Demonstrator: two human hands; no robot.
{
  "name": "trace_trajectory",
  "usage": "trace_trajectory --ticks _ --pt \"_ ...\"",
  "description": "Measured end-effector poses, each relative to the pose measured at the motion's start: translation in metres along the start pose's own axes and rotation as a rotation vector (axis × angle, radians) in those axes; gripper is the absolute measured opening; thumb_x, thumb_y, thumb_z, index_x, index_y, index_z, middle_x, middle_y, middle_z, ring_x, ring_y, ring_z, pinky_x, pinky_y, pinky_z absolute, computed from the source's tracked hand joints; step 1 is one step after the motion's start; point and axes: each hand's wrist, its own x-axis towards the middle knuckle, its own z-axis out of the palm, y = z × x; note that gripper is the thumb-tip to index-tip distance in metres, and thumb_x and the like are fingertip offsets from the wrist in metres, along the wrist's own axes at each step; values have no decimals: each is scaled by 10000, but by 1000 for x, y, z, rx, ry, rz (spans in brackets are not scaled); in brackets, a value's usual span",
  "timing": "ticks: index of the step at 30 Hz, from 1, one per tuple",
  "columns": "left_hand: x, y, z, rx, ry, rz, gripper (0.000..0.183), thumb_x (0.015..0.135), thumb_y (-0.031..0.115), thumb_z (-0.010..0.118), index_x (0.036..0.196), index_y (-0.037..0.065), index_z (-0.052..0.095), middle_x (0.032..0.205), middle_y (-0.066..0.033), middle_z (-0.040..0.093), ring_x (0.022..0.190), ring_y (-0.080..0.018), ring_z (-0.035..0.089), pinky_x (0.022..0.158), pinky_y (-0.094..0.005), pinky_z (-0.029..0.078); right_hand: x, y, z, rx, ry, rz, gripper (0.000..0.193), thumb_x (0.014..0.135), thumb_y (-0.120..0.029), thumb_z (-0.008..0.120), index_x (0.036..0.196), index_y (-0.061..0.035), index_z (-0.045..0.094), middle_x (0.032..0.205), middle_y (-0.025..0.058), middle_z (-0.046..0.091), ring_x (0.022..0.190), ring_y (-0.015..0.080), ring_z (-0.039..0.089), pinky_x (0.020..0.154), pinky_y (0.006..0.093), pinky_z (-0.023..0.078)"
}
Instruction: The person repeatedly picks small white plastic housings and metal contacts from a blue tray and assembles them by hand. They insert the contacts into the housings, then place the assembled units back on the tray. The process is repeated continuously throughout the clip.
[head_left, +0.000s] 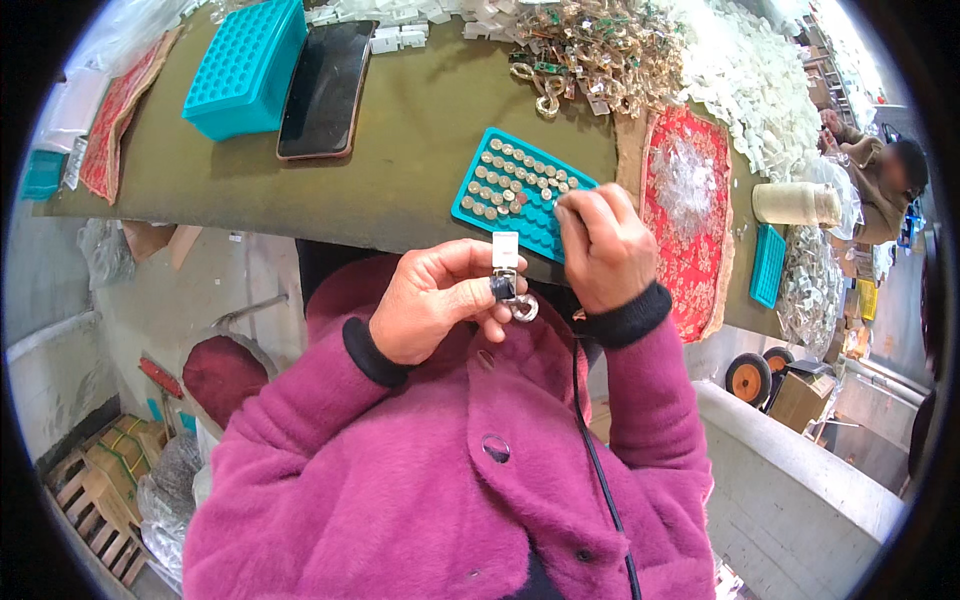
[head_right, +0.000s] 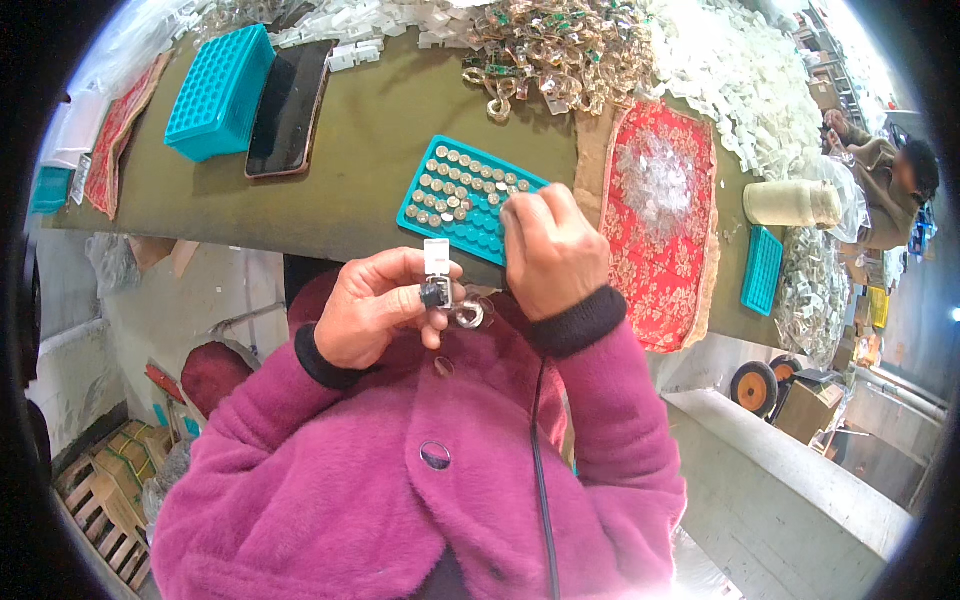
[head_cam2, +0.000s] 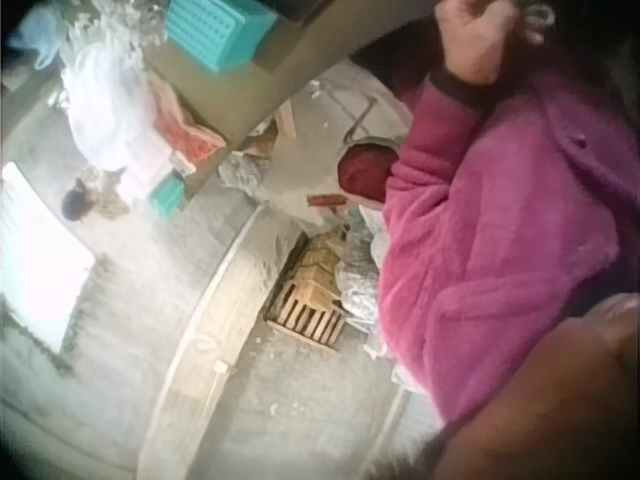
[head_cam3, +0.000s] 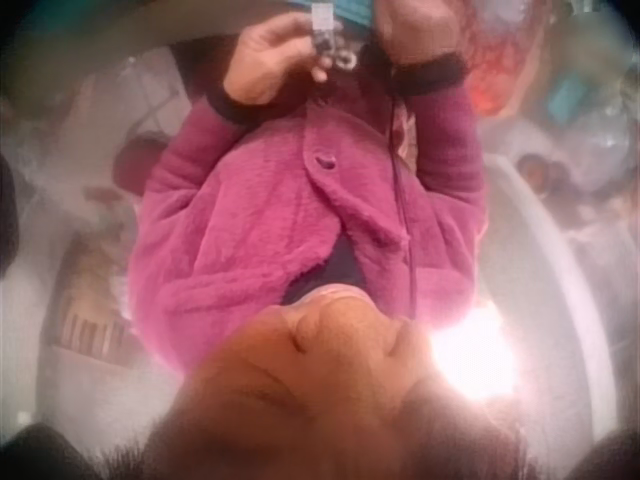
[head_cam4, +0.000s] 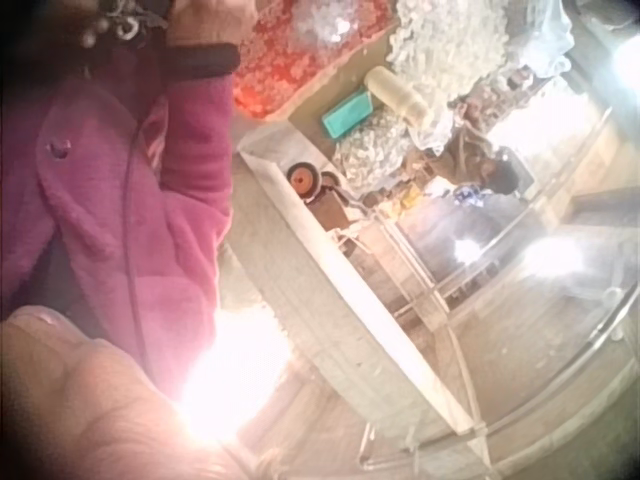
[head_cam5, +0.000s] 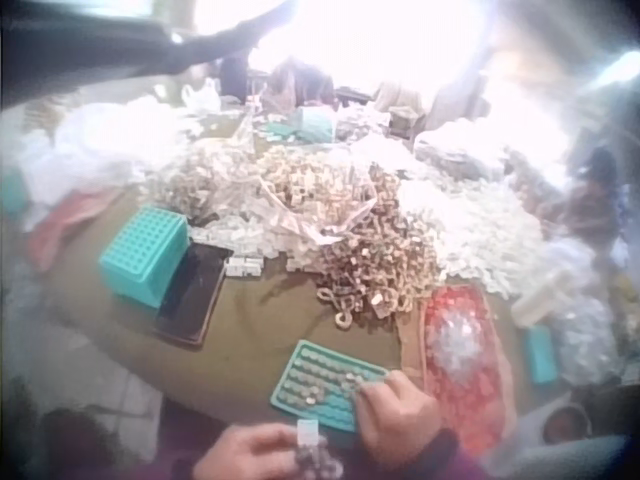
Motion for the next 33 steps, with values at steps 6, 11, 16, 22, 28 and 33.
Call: trace_trajectory --ticks 6,11,16,22,28,33 --pt "4 -8 6 67 -21 175 375 991 -17 693 1356 -53 615 1209 -136 702 993 -204 724 821 -347 660 -38 -42 -32 766 -151 521 57 987 -32 704 1008 19 688 902 66 695 801 138 672 696 285 533" --pt "7 -17 13 328 6 406 322 958 -50 720 1277 -44 680 1150 -117 705 983 -197 721 832 -329 644 -56 -57 -25 1148 -123 806 102 1033 -56 679 1069 39 670 978 60 729 874 106 680 780 260 573" --pt "8 -12 16 708 49 552 259 887 -108 731 1134 -33 752 1033 -106 720 924 -173 716 772 -292 592 -64 -50 -22 1252 -128 859 92 1010 -78 708 1015 11 686 949 36 731 817 76 653 736 237 537" --pt "6 -4 22 912 10 624 254 861 -140 707 1088 -38 759 1004 -125 738 870 -188 729 758 -290 580 -72 -42 -15 1400 -191 992 155 1007 -164 709 900 -64 661 757 -29 625 642 35 524 550 216 401" --pt "6 -4 22 607 -96 366 235 901 -103 649 1128 -70 700 1018 -76 633 820 -140 693 680 -266 576 -78 -46 -14 1444 -239 883 205 1060 -224 665 924 -74 632 735 -39 571 604 33 476 526 213 359" --pt "7 -7 30 517 -124 237 257 897 -96 590 1133 -62 686 1005 -61 616 750 -138 690 618 -270 574 -85 -50 -15 1277 -164 803 217 1076 -195 639 928 -37 626 806 -23 600 738 55 546 652 255 481"
